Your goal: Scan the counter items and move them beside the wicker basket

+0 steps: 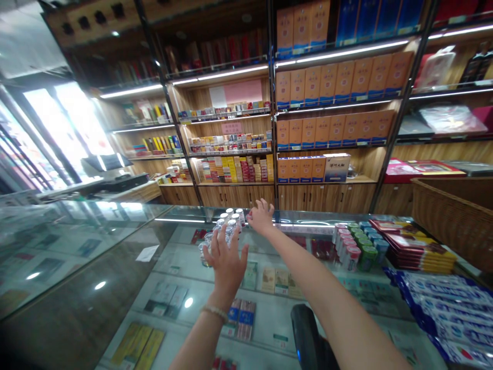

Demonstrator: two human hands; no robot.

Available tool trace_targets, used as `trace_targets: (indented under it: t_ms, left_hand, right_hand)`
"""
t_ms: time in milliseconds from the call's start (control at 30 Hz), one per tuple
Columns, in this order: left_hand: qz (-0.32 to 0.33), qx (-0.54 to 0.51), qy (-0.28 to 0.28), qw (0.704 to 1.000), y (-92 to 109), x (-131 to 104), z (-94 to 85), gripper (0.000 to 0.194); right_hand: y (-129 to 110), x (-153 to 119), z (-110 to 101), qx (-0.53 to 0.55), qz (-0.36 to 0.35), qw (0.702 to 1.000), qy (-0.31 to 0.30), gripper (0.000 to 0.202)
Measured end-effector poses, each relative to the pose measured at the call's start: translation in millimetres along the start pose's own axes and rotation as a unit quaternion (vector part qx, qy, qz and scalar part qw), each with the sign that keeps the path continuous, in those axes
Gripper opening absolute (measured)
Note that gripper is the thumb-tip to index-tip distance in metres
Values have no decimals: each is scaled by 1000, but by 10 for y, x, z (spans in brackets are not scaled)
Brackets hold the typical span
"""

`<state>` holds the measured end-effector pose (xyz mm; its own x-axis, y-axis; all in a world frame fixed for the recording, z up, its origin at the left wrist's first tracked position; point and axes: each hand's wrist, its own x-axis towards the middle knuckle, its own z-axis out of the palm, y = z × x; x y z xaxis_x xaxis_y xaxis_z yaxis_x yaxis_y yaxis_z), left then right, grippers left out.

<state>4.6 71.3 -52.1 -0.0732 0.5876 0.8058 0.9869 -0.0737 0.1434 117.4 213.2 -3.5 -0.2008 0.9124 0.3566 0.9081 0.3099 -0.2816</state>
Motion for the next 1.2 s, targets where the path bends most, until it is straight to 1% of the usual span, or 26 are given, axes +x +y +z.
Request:
trace_targets:
  t_ms: [133,267,467,600,700,800,867,967,1100,1200]
  left_hand:
    - [4,-5,13,1000,-32,-1,30,53]
    - [6,-11,23,1000,-35,7,30,51]
    - [7,-23,2,1000,36,22,-25,51]
    - [25,-47,-15,998,46,29,-61,57]
    - [38,-67,-31,997,43,33,-82,59]
    - [38,-78,-38,995,59,38,-103,55]
    - [38,-78,-35,996,77,42,-111,53]
    - [46,-72,-38,996,102,45,-109,54]
    - [65,-72,-48,994,132,54,-91,58]
    - [81,-83,-45,992,178,67,-110,59]
  right_hand:
    - [-8,-40,-82,3,-7,1000,-22,30]
    - [-1,-170,-232,-8,-31,999,-38,28]
    - [72,-514,-458,-30,-69,995,-63,24]
    - [128,-751,-539,-32,-80,994,-73,24]
    - [142,-830,-555,-26,-72,994,-74,26]
    - [140,-839,-574,-12,-50,996,-75,26]
    - [144,-844,-618,-3,-38,997,-71,25]
    - [173,-899,-746,3,-29,998,-54,24]
    - [254,-1048,-974,21,-27,999,-6,22]
    - [334,-1185,-1124,38,-29,998,32,21]
